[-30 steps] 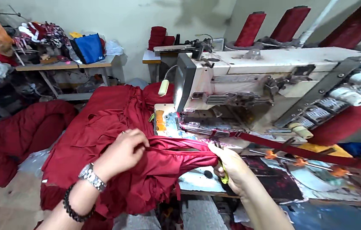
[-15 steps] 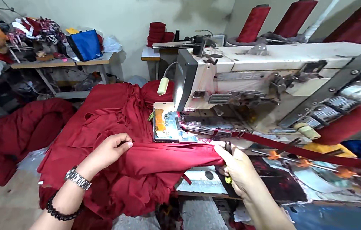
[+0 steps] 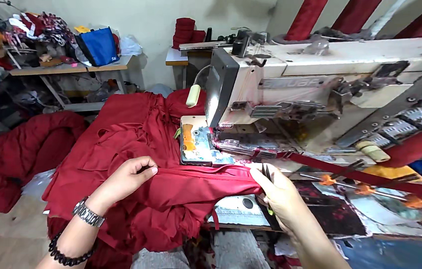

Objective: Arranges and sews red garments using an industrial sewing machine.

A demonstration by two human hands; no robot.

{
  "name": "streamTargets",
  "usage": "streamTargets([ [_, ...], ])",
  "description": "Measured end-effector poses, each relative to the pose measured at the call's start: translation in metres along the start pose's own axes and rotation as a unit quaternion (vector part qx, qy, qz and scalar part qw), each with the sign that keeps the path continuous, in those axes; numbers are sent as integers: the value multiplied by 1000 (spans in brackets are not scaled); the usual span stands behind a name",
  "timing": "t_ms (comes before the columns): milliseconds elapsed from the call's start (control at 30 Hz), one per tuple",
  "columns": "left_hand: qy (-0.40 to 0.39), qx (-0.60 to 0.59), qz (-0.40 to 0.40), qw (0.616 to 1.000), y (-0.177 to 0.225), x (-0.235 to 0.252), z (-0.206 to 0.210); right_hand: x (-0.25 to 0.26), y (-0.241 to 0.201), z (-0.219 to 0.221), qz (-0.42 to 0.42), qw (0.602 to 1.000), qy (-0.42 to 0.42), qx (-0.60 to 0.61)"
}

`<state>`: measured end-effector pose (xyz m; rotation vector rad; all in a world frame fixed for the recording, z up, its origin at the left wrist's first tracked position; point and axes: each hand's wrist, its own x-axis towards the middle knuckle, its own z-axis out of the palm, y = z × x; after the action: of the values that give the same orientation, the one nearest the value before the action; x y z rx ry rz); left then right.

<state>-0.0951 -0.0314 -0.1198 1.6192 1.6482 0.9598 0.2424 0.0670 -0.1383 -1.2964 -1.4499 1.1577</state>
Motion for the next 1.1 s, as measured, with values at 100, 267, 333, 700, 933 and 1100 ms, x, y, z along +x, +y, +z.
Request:
streamTargets([
  [100,-1,-1,1,1000,-1,-1,1,0,1,1,1,1000,-3,-7],
  [267,-3,-10,-4,1000,-1,-1,2,0,0,2,6,1000,-3,-10],
  [333,-4,-16,-2,1000,-2,-2,2,-1,1,2,5,1000,-2,-11],
  [700,259,451,359,775,-41,-33,41,-12,38,6,-47,999,13,1],
  [933,264,470,358,762,-72,-56,61,-20,64,4,-90,995,-5,-31],
  [1100,264,465,362,764,-78,-64,65,-21,65,3,-84,996,-10,-22],
])
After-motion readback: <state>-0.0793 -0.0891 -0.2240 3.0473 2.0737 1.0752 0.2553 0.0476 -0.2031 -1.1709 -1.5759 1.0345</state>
